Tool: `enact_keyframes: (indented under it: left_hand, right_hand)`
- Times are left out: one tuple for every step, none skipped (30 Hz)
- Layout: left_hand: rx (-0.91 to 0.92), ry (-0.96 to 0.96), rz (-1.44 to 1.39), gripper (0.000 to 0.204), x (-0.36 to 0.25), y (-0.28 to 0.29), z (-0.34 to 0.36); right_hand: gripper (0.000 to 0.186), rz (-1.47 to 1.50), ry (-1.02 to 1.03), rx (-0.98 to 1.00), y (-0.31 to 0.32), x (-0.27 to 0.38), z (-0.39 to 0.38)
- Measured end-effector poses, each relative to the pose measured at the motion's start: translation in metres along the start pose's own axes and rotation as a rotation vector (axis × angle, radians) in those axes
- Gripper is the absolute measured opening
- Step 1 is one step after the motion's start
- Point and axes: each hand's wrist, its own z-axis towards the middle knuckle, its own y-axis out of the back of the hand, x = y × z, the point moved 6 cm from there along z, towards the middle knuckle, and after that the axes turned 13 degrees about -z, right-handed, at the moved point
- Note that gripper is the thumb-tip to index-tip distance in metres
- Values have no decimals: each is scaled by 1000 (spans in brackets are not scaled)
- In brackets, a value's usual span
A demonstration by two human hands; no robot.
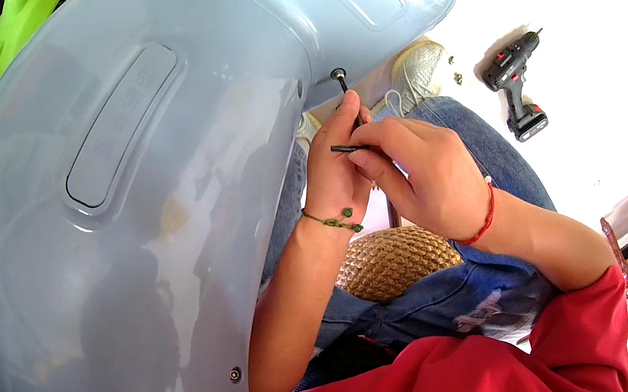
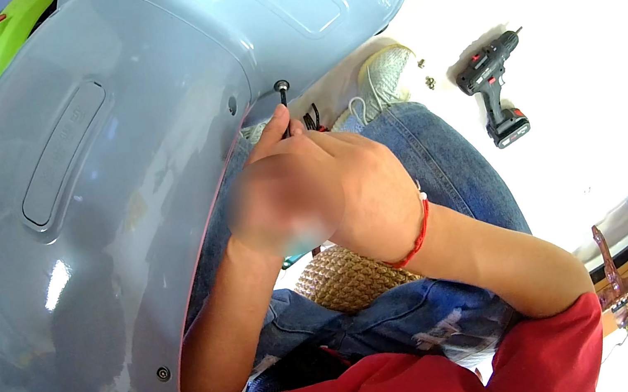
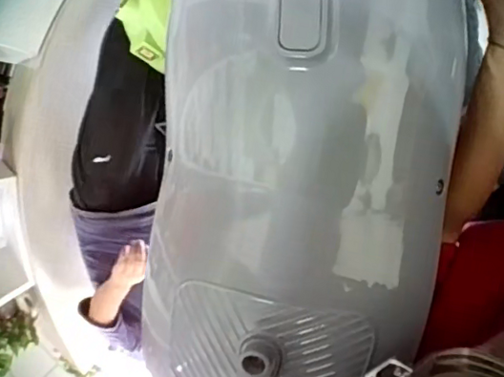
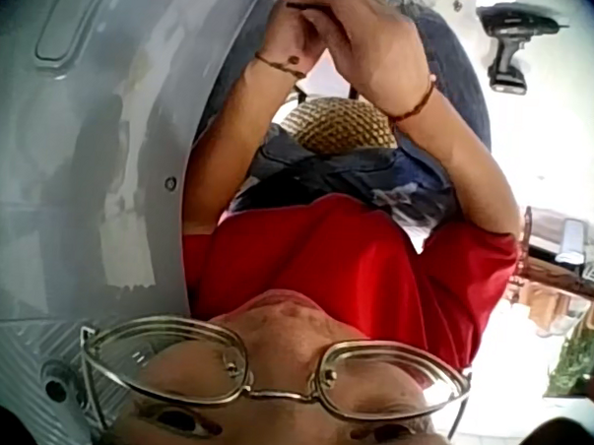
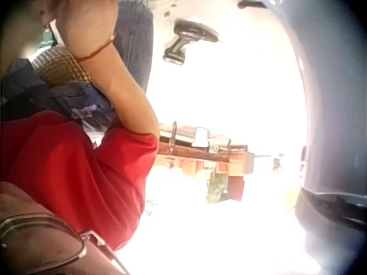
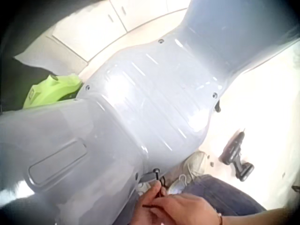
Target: The person selects an allen key from a set, unscrews fasteners from the scooter body panels using allen keys and screwdrivers, and gathers the removed screws by hand.
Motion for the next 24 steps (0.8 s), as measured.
enact_keyframes:
  left_hand:
    - [3,15,-1,28,0,5,4]
    - [68,90,-57,27,4,8,9]
    - [134,166,-112,26,7,8,10]
    - [135,170,-113,26,6,6,10]
    - [159,166,-108,26,5,1,8]
    - [183,162,-103,26,5,-3,7]
    - [183,160,-102,26,4,-3,7]
    - [187,153,-98,27,4,-3,7]
    - [191,146,-94,28,4,-3,7]
    - [191,146,-94,28,4,-1,8]
    - [186,140,-91,29,3,0,9]
    - [180,133,-88,30,2,2,9]
    - [181,134,-89,30,2,1,10]
    - [183,146,-75,29,2,0,10]
    - [184,158,-62,29,2,0,10]
    - [184,157,-62,29,1,3,12]
    - [219,192,-68,27,1,7,15]
    - [254,229,-75,26,2,8,16]
    - [253,229,-75,26,2,4,15]
    - [154,177,-57,24,0,3,14]
    - [56,125,-39,21,-1,4,14]
    - [54,120,-37,21,0,5,13]
    - [61,111,-46,20,0,7,13]
    - [68,103,-55,19,-1,7,13]
  right_hand:
    - [15,66,-116,9,1,0,1]
    - [14,132,-231,19,1,-2,3]
    - [14,132,-230,19,0,1,5]
    - [13,210,-322,27,-2,-3,6]
    - [13,289,-415,35,-4,-8,5]
    - [13,285,-417,35,-5,-10,6]
    - [15,268,-433,42,-5,-11,8]
    - [17,250,-449,49,-6,-12,9]
    - [17,251,-448,49,-5,-12,10]
    - [18,224,-463,68,-6,-13,10]
    - [19,198,-478,87,-7,-13,9]
    - [19,199,-477,88,-8,-13,10]
    - [18,176,-460,87,-8,-12,10]
    - [18,154,-442,86,-7,-10,11]
    - [18,152,-442,85,-7,-9,12]
    - [16,135,-430,72,-5,-7,14]
    - [14,117,-418,59,-3,-5,15]
    - [14,117,-417,58,-3,-6,14]
    - [11,54,-314,58,-3,-5,15]
    - [10,-10,-211,58,-2,-4,16]
    - [10,-10,-213,59,1,-11,17]
    - [12,-222,19,125,0,-3,20]
    - [16,-433,252,187,-3,6,19]
    - [16,-427,283,254,-6,5,17]
